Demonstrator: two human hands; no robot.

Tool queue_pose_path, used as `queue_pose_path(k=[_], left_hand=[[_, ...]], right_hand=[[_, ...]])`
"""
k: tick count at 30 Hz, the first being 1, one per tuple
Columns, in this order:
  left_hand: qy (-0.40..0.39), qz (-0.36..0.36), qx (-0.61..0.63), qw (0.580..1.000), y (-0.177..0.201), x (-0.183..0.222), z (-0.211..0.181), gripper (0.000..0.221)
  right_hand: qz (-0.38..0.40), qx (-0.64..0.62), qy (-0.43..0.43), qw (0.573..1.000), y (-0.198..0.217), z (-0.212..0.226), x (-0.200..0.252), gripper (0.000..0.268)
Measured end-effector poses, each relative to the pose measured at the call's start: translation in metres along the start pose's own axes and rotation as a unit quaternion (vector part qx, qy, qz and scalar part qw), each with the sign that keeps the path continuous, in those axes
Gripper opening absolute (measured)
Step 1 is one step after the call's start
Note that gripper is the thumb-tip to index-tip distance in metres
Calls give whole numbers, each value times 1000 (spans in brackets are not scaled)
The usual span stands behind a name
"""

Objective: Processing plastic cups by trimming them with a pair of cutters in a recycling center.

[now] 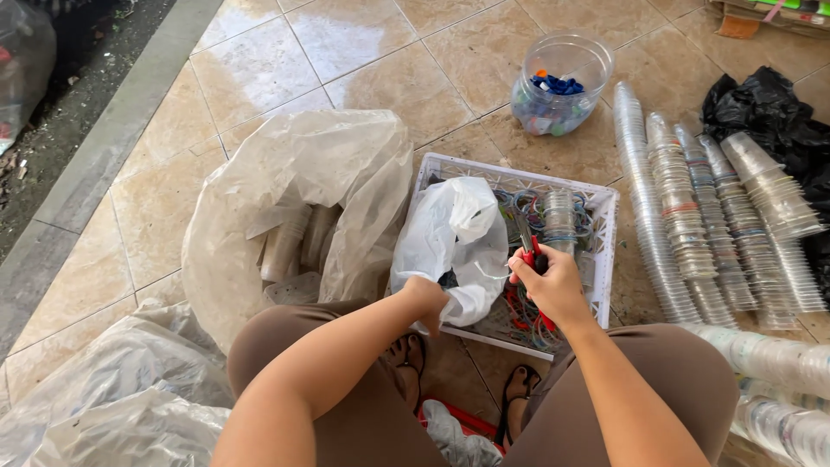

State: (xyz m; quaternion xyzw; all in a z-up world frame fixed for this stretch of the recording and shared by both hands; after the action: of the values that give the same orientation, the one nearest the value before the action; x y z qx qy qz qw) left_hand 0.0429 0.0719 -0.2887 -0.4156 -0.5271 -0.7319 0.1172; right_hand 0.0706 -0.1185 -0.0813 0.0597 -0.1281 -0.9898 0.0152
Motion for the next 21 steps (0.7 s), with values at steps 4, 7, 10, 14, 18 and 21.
queue_pose_path(k=[4, 7, 10, 14, 18, 21], left_hand=[[14, 5, 31, 999, -2, 44, 23, 83], [18, -1, 64, 998, -9, 57, 33, 87], [27, 23, 88, 995, -4, 80, 38, 113], [12, 93, 44, 995, 8, 93, 30, 87], [62, 154, 23, 986, 54, 125, 41, 92], [70, 184, 33, 980, 68, 140, 40, 91]], right_hand=[[31, 22, -13, 999, -21, -11, 1, 8], [66, 42, -1, 997, -40, -4, 4, 7], [102, 70, 3, 992, -56, 2, 4, 14], [126, 138, -24, 982, -71, -14, 14, 16], [152, 162, -65, 973, -79, -49, 14, 22], [130, 114, -87, 981, -82, -70, 12, 35]])
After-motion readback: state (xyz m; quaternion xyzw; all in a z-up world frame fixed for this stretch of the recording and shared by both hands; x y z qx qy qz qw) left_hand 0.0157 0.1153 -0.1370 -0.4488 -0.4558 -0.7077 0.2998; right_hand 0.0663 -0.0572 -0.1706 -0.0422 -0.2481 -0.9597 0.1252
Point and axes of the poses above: each hand's wrist, its own x-axis away from the middle knuckle, its own y-axis out of the back of the hand, z = x × y, the point moved 8 cm from there along -x, towards the middle knuckle, and after that the axes turned 13 degrees about y, right-handed, at the moved point
